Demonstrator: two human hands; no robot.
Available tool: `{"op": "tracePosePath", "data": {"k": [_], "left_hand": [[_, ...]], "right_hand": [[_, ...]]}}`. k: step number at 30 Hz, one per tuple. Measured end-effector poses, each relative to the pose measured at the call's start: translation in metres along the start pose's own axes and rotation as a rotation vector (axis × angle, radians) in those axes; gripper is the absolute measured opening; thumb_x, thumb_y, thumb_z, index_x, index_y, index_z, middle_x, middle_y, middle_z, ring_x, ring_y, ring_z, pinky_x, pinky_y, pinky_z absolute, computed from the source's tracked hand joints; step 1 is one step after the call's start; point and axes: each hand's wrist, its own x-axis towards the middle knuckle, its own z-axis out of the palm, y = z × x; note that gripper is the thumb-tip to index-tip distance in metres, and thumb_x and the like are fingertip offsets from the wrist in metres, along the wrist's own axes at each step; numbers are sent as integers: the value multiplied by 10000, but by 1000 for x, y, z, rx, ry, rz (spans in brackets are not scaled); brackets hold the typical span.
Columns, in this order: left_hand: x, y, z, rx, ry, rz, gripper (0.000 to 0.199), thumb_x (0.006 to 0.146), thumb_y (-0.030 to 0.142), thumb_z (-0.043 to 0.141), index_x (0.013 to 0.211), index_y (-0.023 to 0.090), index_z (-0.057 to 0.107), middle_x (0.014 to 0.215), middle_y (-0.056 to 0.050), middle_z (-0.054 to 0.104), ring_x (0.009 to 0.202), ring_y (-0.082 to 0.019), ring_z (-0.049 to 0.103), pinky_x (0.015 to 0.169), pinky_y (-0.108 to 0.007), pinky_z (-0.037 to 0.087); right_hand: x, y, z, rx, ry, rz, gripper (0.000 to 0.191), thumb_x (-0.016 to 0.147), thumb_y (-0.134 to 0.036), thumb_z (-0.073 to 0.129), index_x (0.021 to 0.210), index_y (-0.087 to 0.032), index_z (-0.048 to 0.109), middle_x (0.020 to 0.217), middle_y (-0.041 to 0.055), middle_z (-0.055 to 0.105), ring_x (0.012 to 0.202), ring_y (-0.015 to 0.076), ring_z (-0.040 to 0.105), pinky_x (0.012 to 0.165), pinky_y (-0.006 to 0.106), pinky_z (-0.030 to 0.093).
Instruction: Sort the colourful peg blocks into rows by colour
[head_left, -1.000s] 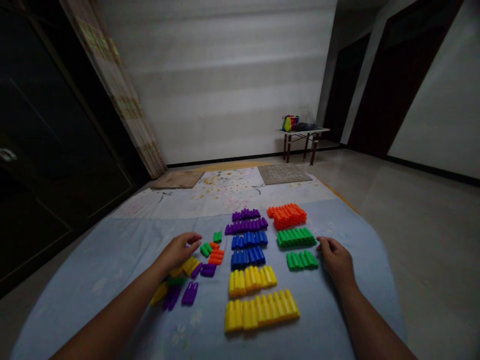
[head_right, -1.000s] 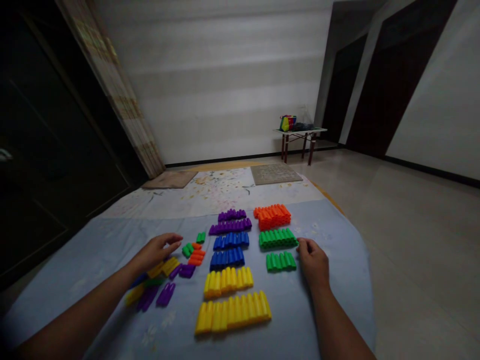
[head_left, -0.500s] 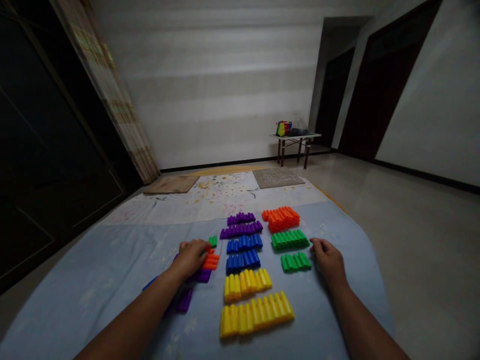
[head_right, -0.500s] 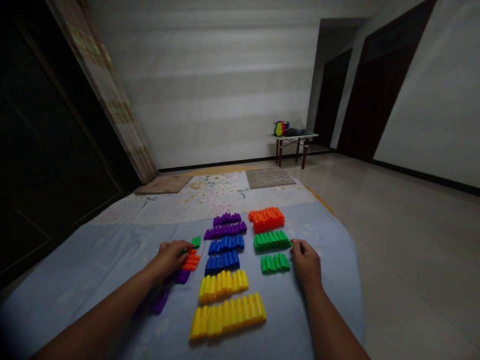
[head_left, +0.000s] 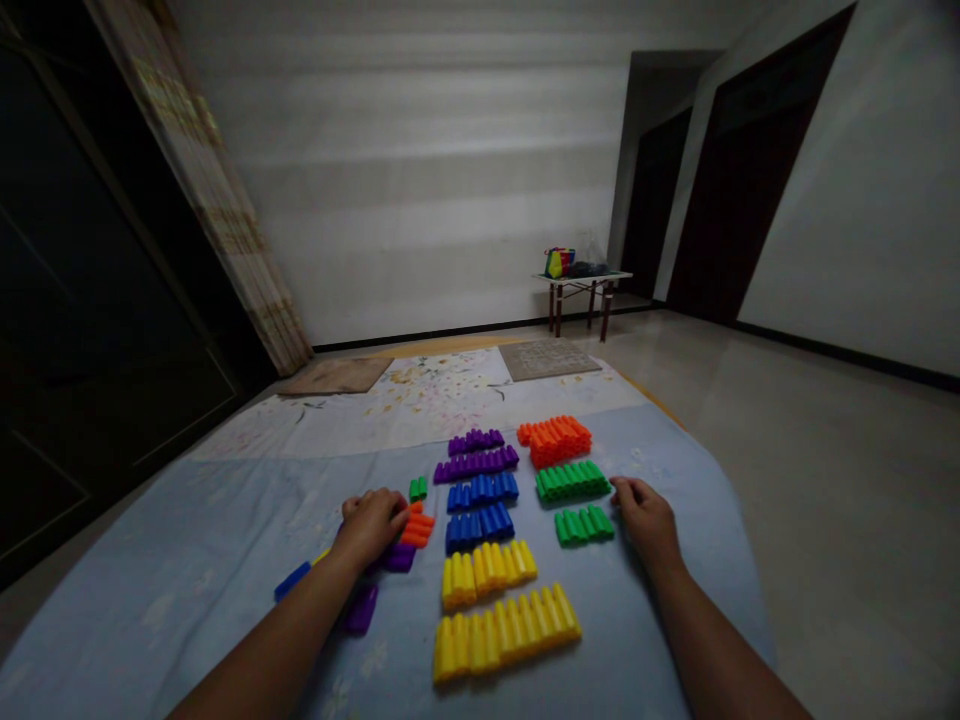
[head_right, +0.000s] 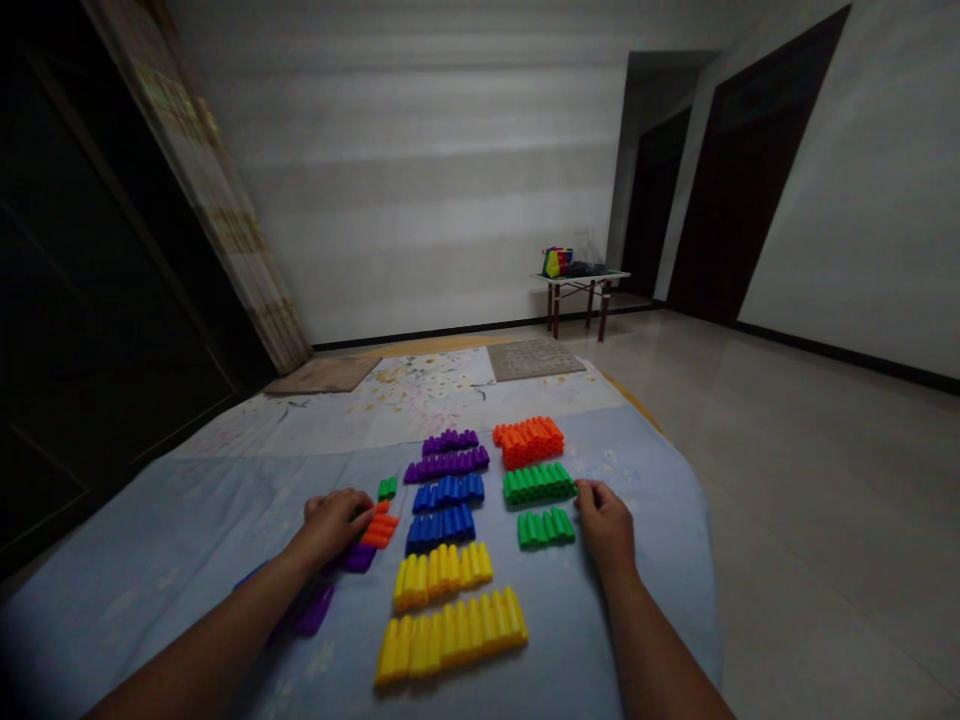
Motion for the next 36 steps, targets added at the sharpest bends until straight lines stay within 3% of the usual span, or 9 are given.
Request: {"op": "tracePosePath", "data": {"k": [5, 10, 16, 20, 22, 26, 30, 33, 36], "left_hand": [[3, 5, -7, -45, 21, 23, 257, 770, 393, 450, 849, 235, 637, 963, -47, 676, 1001, -242, 546, 916, -419, 288], [12, 23, -16, -157, -5, -29, 269, 758, 440, 461, 775, 210, 600, 826, -10, 694, 853, -202, 608, 759, -301, 374], [17, 40, -14, -162, -28, -50, 298, 761, 378, 469, 1000, 222, 556, 796, 9, 695, 774, -170, 626, 729, -282, 390], [17, 37, -8, -191, -185, 0, 305, 816, 429, 367, 796, 219, 587, 712, -6, 694, 670, -166, 636, 674, -281, 419], [16, 36, -6, -196, -200, 37, 327, 826, 431, 353, 754, 221, 592, 702, -9, 692, 665, -169, 638, 690, -290, 431], [14, 35, -5, -159, -111, 88, 215, 791, 312, 441, 871, 248, 629, 869, -13, 695, 806, -180, 636, 773, -314, 433], [10, 31, -5, -197, -55, 35, 339, 784, 187, 410, 1057, 262, 596, 1104, -40, 641, 956, -177, 605, 848, -329, 419], [6, 19, -5, -131, 110, 27, 391, 779, 197, 419, 1138, 257, 561, 1240, -59, 560, 1171, -213, 476, 984, -414, 311], [-1, -3, -5, -177, 221, -110, 390, 821, 273, 363, 1164, 233, 545, 1233, -73, 556, 1173, -225, 473, 993, -445, 300]], "right_hand": [[1, -3, 2, 33, 6, -13, 477, 720, -565, 457, 788, -147, 678, 615, 33, 631, 612, 179, 560, 597, 277, 412], [1, -5, 4, 80, 19, -24, 463, 727, -556, 461, 753, -146, 674, 593, 26, 621, 602, 174, 552, 586, 272, 407], [1, -6, 5, 95, 29, -34, 450, 740, -538, 460, 753, -144, 678, 595, 23, 617, 592, 166, 538, 569, 264, 393], [1, -4, 6, 83, 18, -41, 441, 757, -521, 449, 764, -142, 675, 586, 12, 596, 585, 161, 530, 570, 261, 387], [2, -4, 6, 76, 16, -47, 440, 763, -517, 443, 763, -142, 673, 590, 13, 596, 588, 161, 529, 570, 261, 385], [2, -3, 6, 71, 10, -44, 449, 762, -526, 442, 766, -142, 674, 595, 16, 604, 591, 164, 537, 570, 264, 388], [0, -1, 4, 55, 1, -32, 440, 765, -512, 445, 803, -140, 675, 624, 26, 618, 628, 173, 555, 599, 267, 401], [0, 0, 2, 26, -14, -7, 435, 767, -505, 443, 833, -142, 672, 645, 31, 627, 642, 177, 558, 613, 269, 404], [0, 1, 1, 3, -28, 7, 435, 764, -509, 442, 842, -146, 668, 646, 28, 625, 638, 178, 556, 607, 268, 401]]}}
